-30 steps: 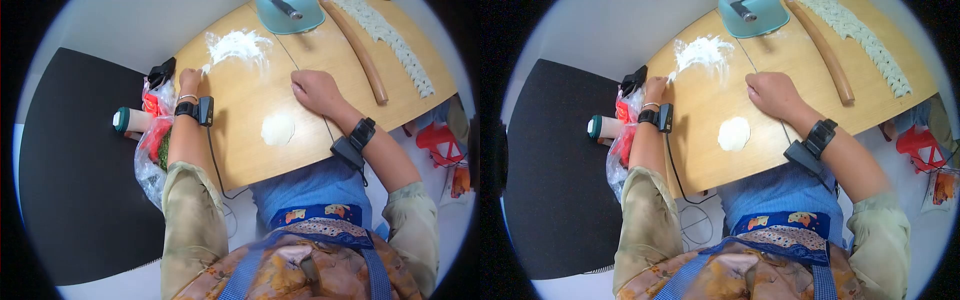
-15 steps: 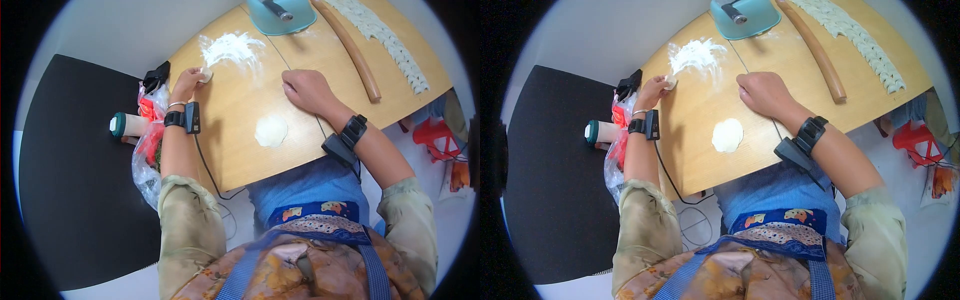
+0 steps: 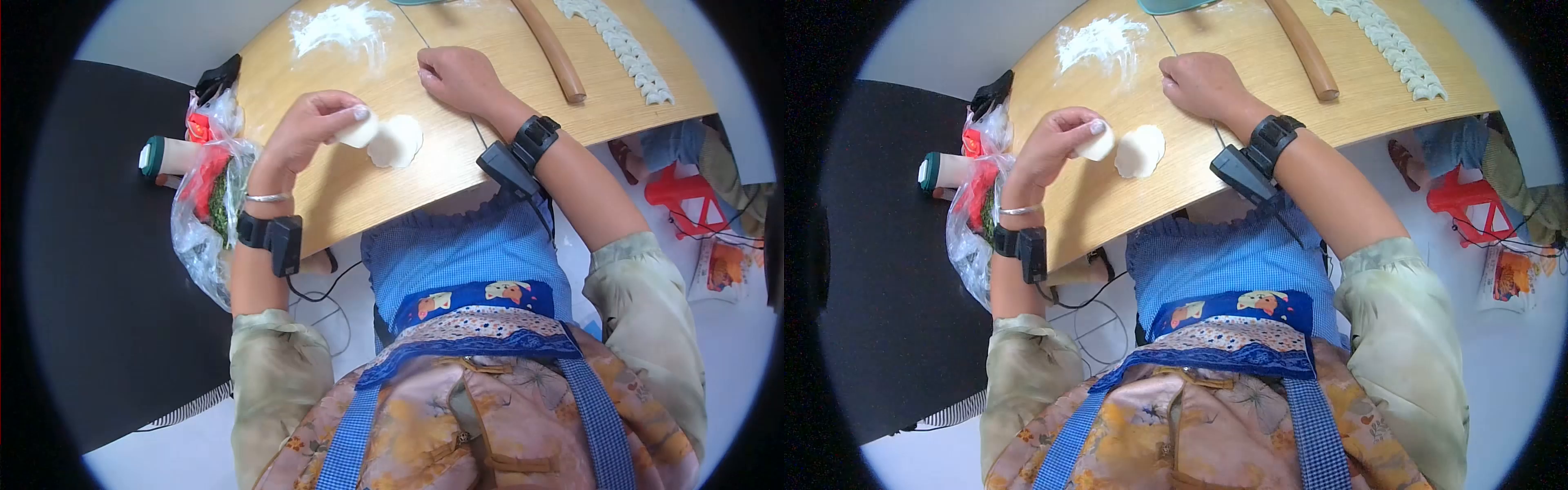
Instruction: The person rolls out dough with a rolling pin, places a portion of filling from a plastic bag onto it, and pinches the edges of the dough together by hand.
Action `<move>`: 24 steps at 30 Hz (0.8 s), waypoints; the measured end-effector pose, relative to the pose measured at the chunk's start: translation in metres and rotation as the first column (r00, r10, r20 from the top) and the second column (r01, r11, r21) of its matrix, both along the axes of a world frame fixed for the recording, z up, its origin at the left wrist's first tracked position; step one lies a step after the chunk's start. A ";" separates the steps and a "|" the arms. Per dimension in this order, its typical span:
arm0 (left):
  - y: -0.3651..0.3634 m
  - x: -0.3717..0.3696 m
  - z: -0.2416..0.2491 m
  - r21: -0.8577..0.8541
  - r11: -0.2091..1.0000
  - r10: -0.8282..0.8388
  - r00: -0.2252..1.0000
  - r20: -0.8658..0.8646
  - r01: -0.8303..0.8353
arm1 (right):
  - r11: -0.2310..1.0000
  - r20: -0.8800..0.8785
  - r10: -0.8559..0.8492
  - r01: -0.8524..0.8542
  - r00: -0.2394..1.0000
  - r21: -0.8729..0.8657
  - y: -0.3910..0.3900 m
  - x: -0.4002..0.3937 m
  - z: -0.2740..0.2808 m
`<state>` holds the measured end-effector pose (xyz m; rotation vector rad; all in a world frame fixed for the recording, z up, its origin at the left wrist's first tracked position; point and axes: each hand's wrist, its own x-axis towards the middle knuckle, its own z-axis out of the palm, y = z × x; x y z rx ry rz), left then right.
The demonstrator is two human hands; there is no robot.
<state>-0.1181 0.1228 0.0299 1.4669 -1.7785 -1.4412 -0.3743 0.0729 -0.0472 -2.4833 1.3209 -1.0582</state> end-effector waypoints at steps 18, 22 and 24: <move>0.038 -0.053 -0.041 -0.405 0.909 0.253 0.904 0.345 -0.100 | 0.974 0.202 -0.168 0.131 0.965 0.187 -0.001 -0.008 0.004; 0.006 -0.073 -0.055 -0.625 0.768 0.412 0.854 0.319 -0.137 | 0.964 0.173 -0.192 0.152 0.966 0.220 -0.002 -0.004 0.004; 0.007 -0.081 -0.053 -0.666 0.723 0.463 0.844 0.270 -0.184 | 0.969 0.217 -0.163 0.115 0.962 0.219 -0.002 -0.004 0.004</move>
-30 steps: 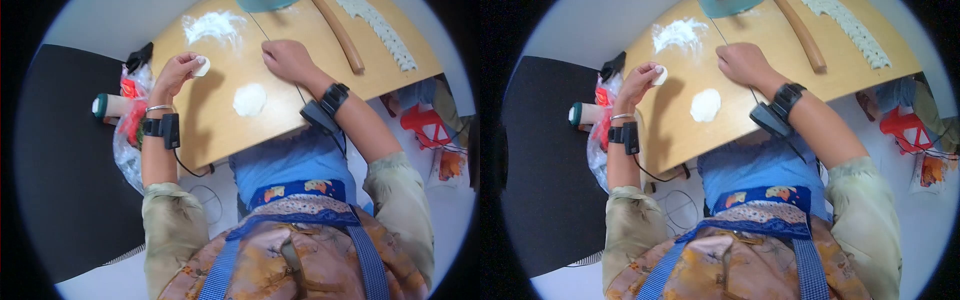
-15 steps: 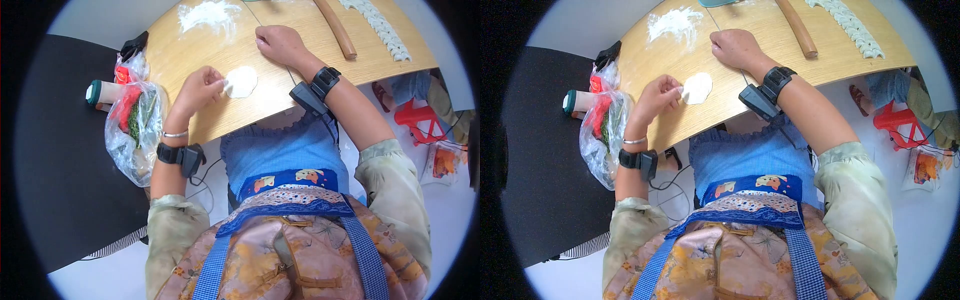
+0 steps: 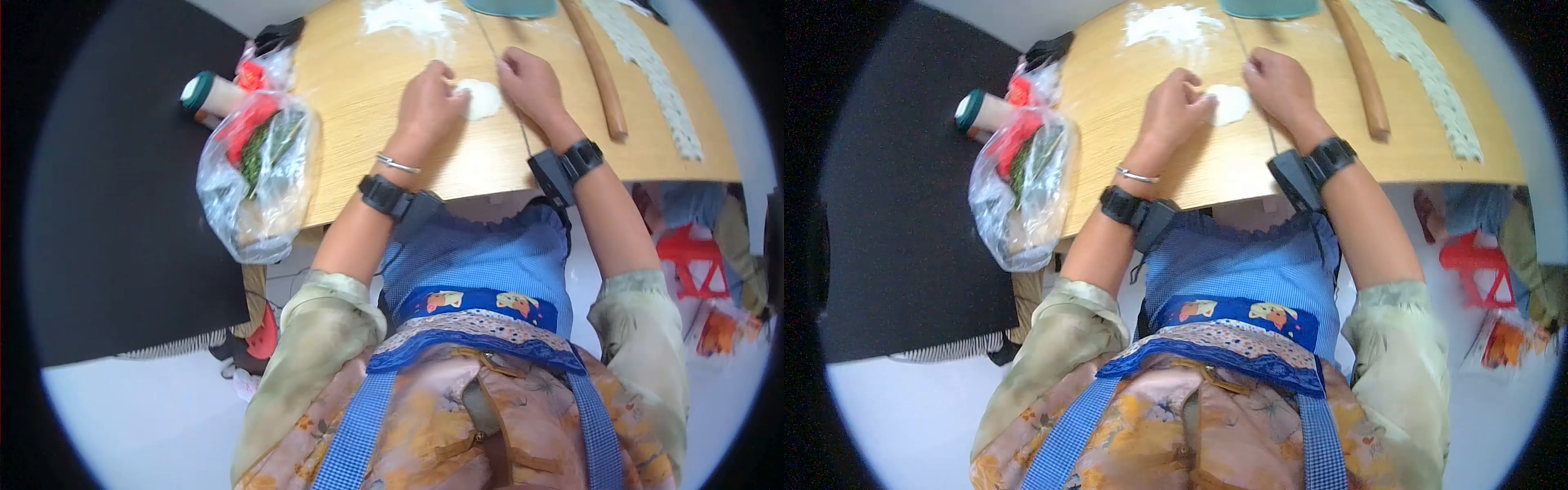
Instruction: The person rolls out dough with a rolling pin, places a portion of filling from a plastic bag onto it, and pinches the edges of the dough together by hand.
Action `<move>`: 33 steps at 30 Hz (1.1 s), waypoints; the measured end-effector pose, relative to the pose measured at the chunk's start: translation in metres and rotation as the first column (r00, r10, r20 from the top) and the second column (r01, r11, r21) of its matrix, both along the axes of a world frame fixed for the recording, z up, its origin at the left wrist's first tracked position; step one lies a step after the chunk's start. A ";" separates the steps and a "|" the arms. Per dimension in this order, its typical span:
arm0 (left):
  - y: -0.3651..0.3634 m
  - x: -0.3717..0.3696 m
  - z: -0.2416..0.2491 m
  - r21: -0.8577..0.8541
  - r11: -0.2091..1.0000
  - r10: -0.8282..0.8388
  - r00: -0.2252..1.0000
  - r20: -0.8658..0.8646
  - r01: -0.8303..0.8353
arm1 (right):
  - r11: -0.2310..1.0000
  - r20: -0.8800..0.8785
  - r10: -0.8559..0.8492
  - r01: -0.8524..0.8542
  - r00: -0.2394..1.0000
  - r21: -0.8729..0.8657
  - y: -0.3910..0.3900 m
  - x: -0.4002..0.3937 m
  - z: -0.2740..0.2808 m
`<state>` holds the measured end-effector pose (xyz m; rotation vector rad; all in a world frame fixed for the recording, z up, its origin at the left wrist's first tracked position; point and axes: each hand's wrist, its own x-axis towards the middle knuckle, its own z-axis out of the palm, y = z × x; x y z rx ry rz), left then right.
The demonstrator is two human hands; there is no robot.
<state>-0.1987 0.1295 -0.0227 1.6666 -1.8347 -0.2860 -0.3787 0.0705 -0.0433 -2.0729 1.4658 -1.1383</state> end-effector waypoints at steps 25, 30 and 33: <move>0.031 0.122 -0.020 -0.399 0.904 0.298 0.897 0.326 -0.155 | 0.998 -0.091 0.041 -0.044 0.995 -0.037 0.002 -0.002 -0.001; 0.017 0.045 -0.003 -0.240 0.965 0.184 0.920 0.345 -0.102 | 0.998 -0.129 0.046 -0.051 0.991 -0.035 0.003 -0.002 0.002; 0.026 0.022 0.003 -0.298 0.954 0.039 0.967 0.252 0.039 | 0.998 -0.115 0.058 -0.060 0.992 -0.016 0.005 -0.002 0.004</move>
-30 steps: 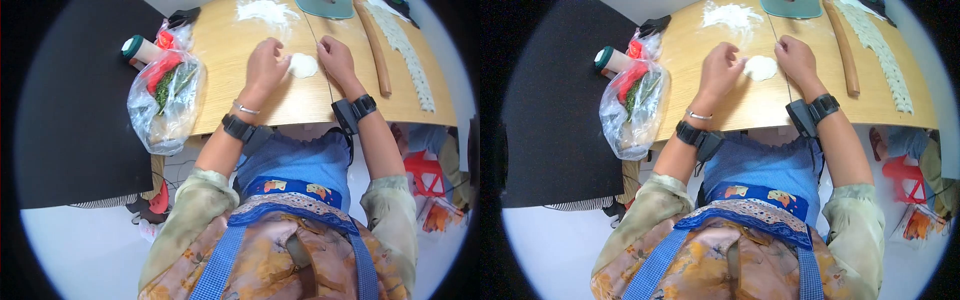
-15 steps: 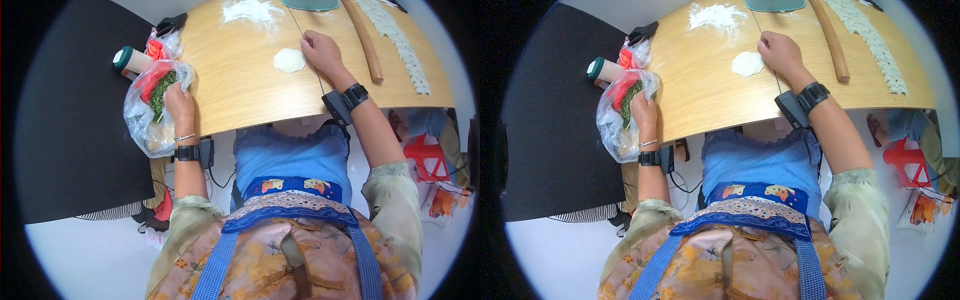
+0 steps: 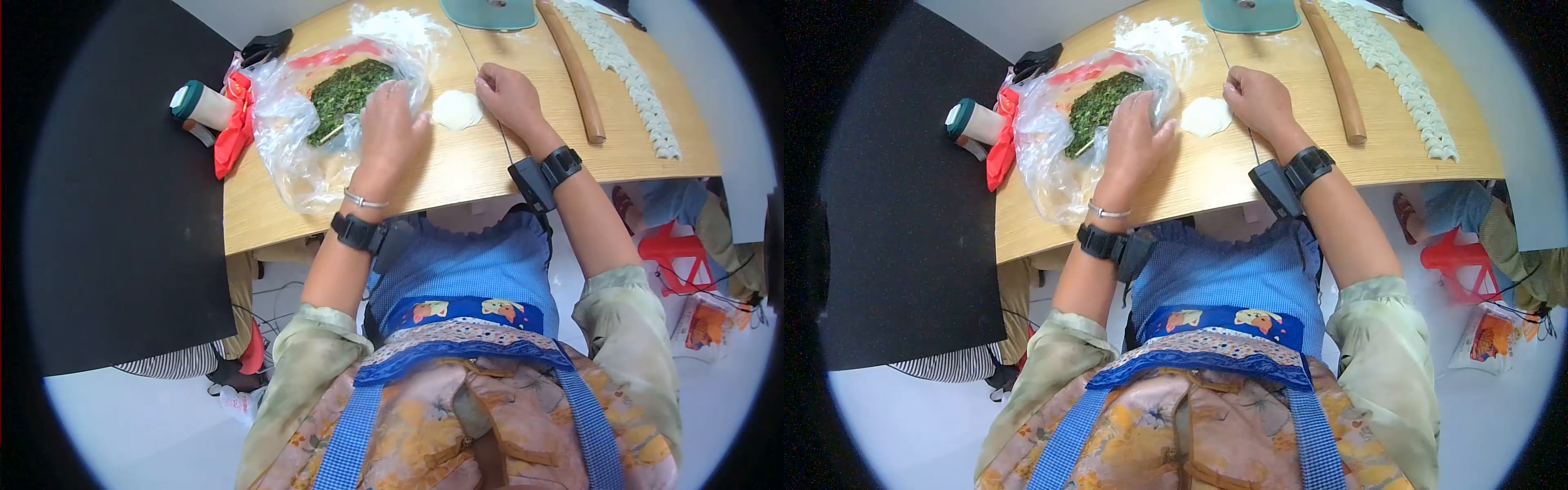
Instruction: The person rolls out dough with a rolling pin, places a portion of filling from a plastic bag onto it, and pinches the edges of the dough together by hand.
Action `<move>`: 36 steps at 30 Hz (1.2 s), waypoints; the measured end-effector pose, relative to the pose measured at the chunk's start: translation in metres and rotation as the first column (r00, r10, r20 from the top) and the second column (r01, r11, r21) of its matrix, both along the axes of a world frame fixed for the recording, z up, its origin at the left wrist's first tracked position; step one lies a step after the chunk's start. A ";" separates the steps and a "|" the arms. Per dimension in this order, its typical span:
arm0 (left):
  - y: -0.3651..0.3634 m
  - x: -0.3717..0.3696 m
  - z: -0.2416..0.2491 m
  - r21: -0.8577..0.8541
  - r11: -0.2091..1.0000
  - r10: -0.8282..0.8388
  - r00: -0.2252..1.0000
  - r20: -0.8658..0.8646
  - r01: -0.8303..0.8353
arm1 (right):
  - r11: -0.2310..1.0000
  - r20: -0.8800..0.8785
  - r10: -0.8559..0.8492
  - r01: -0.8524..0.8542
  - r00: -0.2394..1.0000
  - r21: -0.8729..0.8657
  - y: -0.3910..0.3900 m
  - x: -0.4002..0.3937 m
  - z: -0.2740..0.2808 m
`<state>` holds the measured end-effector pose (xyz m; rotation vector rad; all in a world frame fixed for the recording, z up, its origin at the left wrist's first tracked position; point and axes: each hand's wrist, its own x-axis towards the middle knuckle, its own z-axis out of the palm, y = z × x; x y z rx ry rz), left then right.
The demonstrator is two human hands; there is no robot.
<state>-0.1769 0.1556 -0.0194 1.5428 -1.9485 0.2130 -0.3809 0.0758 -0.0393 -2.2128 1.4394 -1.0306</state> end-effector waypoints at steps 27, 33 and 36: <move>0.042 0.008 -0.014 0.170 0.984 -0.062 0.998 0.021 0.058 | 0.994 0.063 0.104 -0.106 0.993 0.017 0.004 0.000 0.001; 0.047 0.008 -0.013 0.195 0.976 -0.096 0.995 -0.001 0.094 | 0.995 0.073 0.089 -0.086 0.993 -0.045 0.005 0.001 -0.002; 0.044 0.013 -0.013 0.196 0.970 -0.147 0.989 0.009 0.142 | 0.995 0.105 0.055 -0.046 0.993 -0.088 0.005 0.006 -0.003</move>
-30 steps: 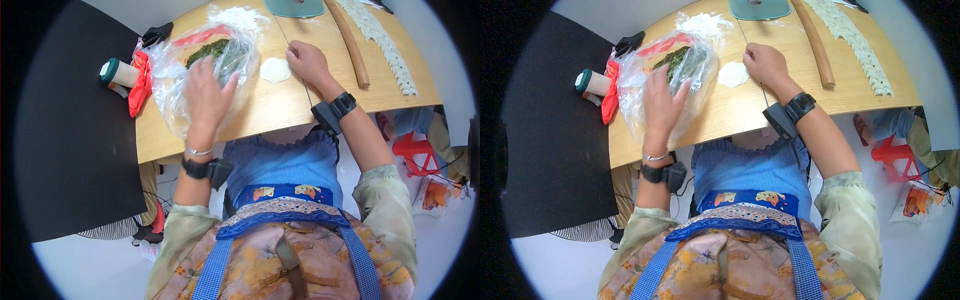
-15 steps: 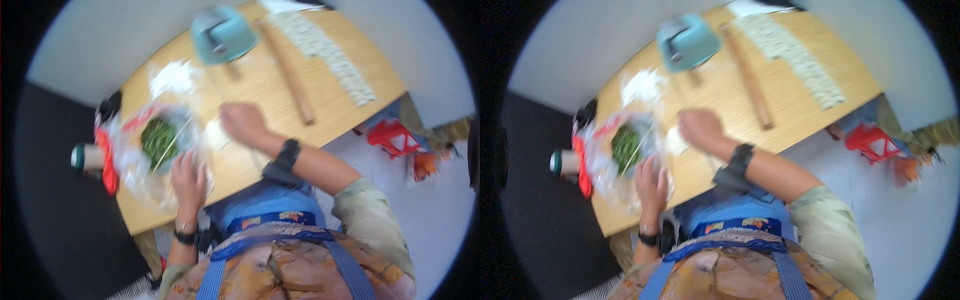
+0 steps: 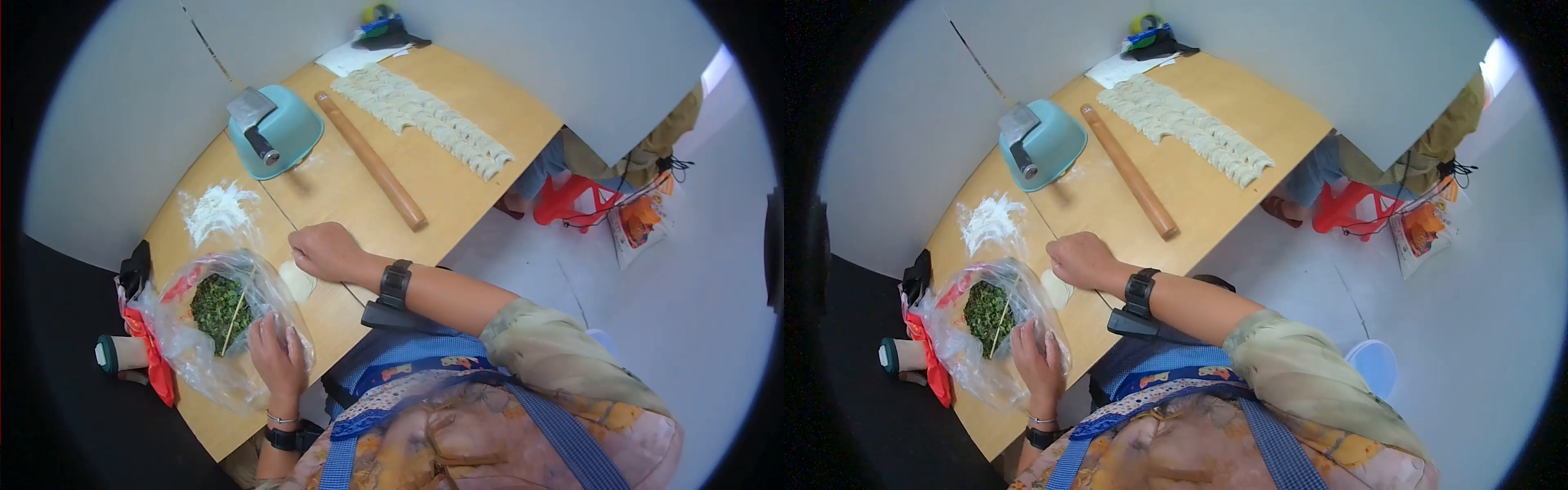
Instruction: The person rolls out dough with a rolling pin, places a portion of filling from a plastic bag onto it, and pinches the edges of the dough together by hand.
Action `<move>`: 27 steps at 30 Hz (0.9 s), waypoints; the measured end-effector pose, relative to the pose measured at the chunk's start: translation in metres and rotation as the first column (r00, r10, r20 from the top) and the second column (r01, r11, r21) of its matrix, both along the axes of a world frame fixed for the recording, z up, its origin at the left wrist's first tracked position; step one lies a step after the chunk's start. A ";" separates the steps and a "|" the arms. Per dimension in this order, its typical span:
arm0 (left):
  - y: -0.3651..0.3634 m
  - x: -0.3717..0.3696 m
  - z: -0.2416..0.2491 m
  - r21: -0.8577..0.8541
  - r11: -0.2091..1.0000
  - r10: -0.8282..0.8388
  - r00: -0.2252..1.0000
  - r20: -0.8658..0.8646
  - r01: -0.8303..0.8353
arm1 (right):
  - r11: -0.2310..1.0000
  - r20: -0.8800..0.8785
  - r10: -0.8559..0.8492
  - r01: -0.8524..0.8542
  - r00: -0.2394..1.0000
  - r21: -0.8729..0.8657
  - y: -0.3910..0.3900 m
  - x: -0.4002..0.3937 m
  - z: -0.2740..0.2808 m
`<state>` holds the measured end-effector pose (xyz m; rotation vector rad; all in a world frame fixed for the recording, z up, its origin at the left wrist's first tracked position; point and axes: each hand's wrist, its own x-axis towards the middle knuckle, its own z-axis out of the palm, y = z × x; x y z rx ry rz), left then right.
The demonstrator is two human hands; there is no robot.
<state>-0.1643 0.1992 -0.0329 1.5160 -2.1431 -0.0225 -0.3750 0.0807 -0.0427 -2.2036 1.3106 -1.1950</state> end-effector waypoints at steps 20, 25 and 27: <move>-0.017 0.032 0.002 0.005 0.933 -0.352 0.914 -0.201 0.361 | 0.967 -0.236 -0.250 0.229 0.939 -0.113 0.004 0.012 0.007; -0.021 0.038 0.000 0.019 0.915 -0.386 0.889 -0.248 0.402 | 0.955 -0.267 -0.292 0.265 0.918 -0.136 0.008 0.019 0.007; -0.023 0.037 -0.001 0.024 0.916 -0.383 0.889 -0.251 0.401 | 0.951 -0.265 -0.305 0.278 0.915 -0.137 0.009 0.019 0.008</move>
